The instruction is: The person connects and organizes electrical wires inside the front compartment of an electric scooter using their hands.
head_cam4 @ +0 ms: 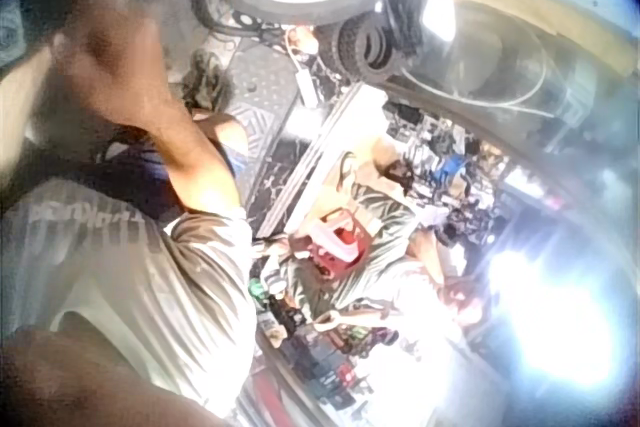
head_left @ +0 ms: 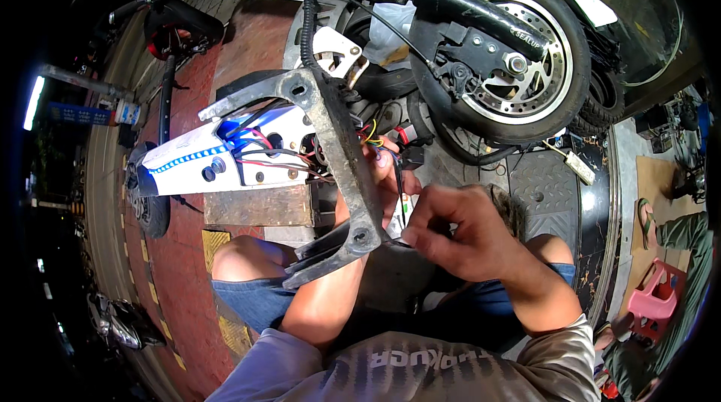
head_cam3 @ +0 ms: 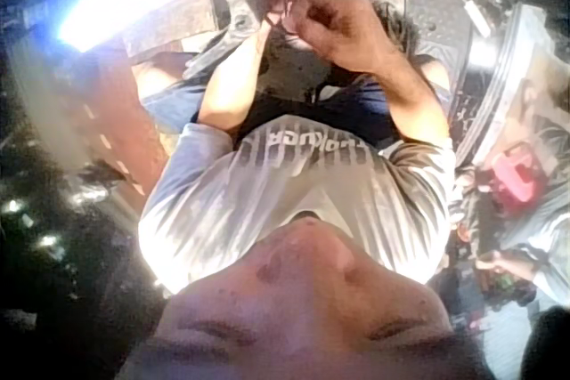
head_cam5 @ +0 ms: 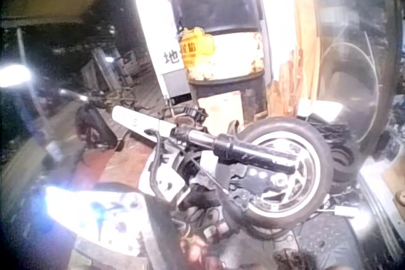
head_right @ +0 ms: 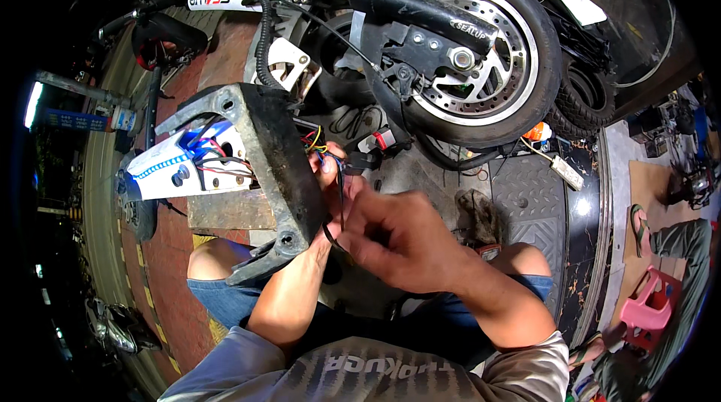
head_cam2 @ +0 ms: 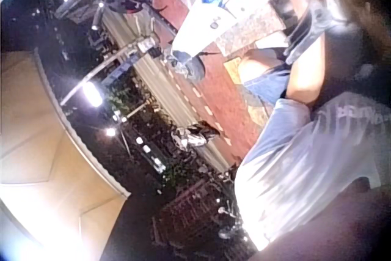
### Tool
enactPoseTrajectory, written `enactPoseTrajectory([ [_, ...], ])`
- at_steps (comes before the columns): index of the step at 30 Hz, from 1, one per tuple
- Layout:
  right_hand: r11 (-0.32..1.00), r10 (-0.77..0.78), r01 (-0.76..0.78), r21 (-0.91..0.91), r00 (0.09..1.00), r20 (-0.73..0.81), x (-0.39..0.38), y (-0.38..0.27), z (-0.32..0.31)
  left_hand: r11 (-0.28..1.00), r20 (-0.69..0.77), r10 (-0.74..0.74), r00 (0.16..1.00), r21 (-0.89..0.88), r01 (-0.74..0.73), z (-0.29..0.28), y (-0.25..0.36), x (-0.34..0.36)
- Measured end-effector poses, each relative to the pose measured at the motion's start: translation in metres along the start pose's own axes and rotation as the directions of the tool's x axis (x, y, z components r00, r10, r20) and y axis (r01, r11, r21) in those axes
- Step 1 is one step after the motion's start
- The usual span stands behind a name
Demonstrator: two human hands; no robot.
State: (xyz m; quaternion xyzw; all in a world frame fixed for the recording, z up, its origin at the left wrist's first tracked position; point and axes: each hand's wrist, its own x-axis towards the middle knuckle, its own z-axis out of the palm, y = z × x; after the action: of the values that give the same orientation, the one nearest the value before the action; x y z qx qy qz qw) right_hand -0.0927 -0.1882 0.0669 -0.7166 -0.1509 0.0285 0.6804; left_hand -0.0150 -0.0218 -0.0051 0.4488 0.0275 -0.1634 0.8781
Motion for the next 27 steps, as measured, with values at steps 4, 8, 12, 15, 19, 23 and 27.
enactPoseTrajectory([
  [4,0.936,0.065,-0.009,-0.353,0.987,0.150,0.002,0.032,-0.010,0.998,0.097,-0.004,0.995,-0.067,0.010,-0.019,-0.010,0.004],
  [8,0.884,0.140,-0.080,-0.461,0.985,0.097,0.010,0.072,-0.011,0.994,0.225,0.070,0.972,-0.102,-0.048,-0.012,-0.012,0.013],
  [12,0.791,0.029,-0.079,-0.607,0.995,-0.092,0.024,0.103,-0.010,0.990,0.278,0.137,0.951,-0.054,-0.127,-0.011,-0.009,0.016],
  [15,0.699,-0.009,-0.215,-0.682,0.951,-0.309,0.040,0.105,-0.023,0.987,0.258,0.158,0.953,-0.018,-0.159,-0.002,0.000,0.013],
  [19,0.836,0.032,-0.275,-0.474,0.888,-0.458,0.033,0.095,-0.015,0.994,0.240,0.045,0.970,-0.110,-0.019,-0.004,0.003,0.004],
  [23,0.979,0.195,-0.194,0.061,0.810,-0.553,0.016,0.049,-0.031,0.998,0.187,-0.060,0.980,0.027,0.056,-0.010,0.006,0.005],
  [27,0.971,0.133,0.000,0.237,0.828,-0.544,0.011,0.033,-0.034,0.993,0.143,-0.109,0.984,0.068,0.100,-0.008,0.010,0.003],
])
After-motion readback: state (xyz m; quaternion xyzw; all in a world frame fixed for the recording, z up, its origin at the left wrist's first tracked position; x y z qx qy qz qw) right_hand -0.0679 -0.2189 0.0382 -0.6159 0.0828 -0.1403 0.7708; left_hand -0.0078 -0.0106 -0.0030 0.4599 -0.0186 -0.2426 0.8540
